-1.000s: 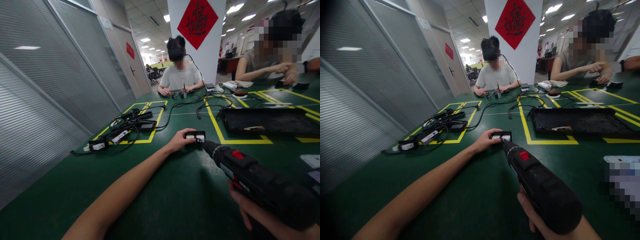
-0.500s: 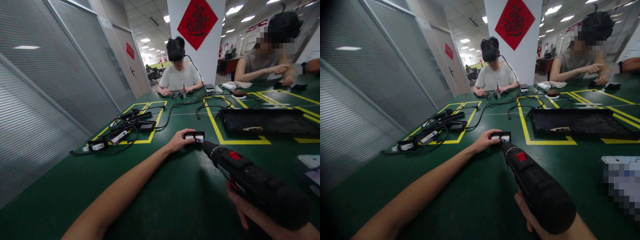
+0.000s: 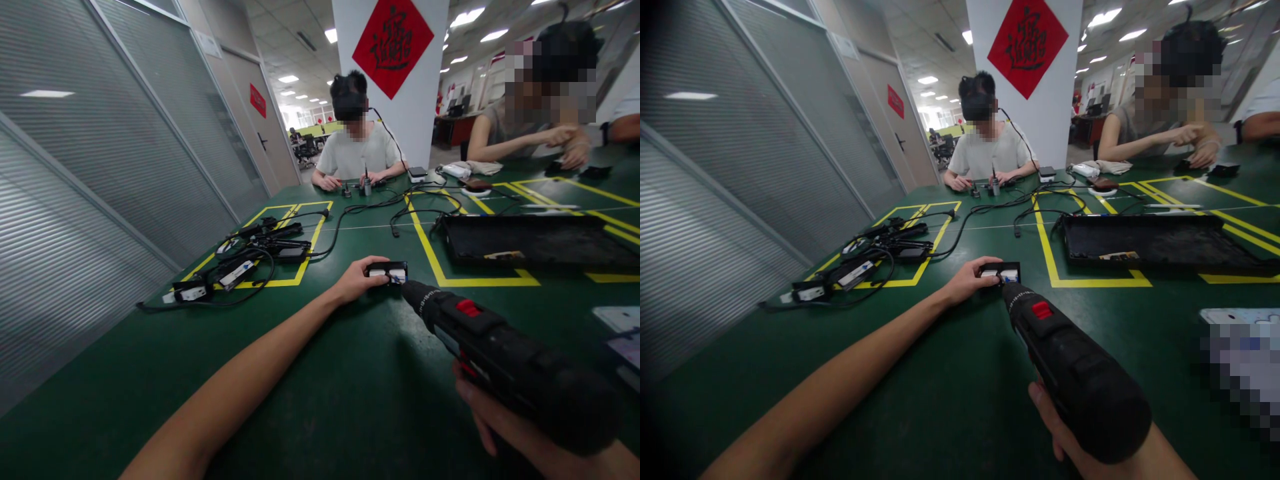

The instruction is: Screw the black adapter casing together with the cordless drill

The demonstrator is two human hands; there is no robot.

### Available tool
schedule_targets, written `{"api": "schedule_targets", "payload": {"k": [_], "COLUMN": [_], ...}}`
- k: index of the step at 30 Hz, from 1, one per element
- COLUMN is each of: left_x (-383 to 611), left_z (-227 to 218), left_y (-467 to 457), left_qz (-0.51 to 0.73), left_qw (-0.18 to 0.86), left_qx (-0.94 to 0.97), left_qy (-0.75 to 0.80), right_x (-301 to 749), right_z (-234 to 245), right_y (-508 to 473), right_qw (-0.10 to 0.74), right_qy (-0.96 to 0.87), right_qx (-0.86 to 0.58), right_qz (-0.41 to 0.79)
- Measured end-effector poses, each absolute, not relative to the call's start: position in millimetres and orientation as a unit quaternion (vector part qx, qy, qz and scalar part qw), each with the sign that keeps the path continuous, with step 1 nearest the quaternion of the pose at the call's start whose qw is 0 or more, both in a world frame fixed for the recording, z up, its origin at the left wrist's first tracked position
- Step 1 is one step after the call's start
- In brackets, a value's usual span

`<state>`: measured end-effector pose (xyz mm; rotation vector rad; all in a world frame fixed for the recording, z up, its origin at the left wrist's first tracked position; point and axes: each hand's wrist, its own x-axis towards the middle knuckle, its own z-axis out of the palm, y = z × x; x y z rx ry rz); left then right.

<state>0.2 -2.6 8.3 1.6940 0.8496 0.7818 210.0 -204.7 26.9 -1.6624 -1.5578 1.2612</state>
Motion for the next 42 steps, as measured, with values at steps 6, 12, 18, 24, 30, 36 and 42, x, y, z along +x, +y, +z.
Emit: {"api": "schedule_targets", "payload": {"k": [6, 12, 18, 24, 30, 36, 42], "left_x": [0, 1, 0, 1, 1, 2, 3], "left_z": [8, 7, 8, 8, 8, 10, 8], "left_y": [-3, -2, -3, -3, -4, -5, -4], "left_qz": [0.323, 0.329, 0.325, 0.324, 0.327, 0.325, 0.327], "left_qw": [0.521, 0.518, 0.522, 0.528, 0.532, 0.534, 0.515], "left_qx": [0.706, 0.707, 0.707, 0.704, 0.702, 0.699, 0.708], "left_qy": [0.354, 0.352, 0.349, 0.348, 0.342, 0.347, 0.355], "right_x": [208, 208, 206, 198, 201, 201, 200], "right_z": [35, 32, 67, 72, 41, 47, 60], "right_y": [-203, -206, -209, -211, -207, -205, -204], "right_qw": [0.266, 0.277, 0.316, 0.340, 0.239, 0.287, 0.237], "right_qy": [-0.565, -0.566, -0.581, -0.568, -0.568, -0.562, -0.609], "right_qx": [-0.619, -0.625, -0.610, -0.625, -0.656, -0.634, -0.625], "right_qz": [0.477, 0.460, 0.435, 0.413, 0.436, 0.447, 0.427]}}
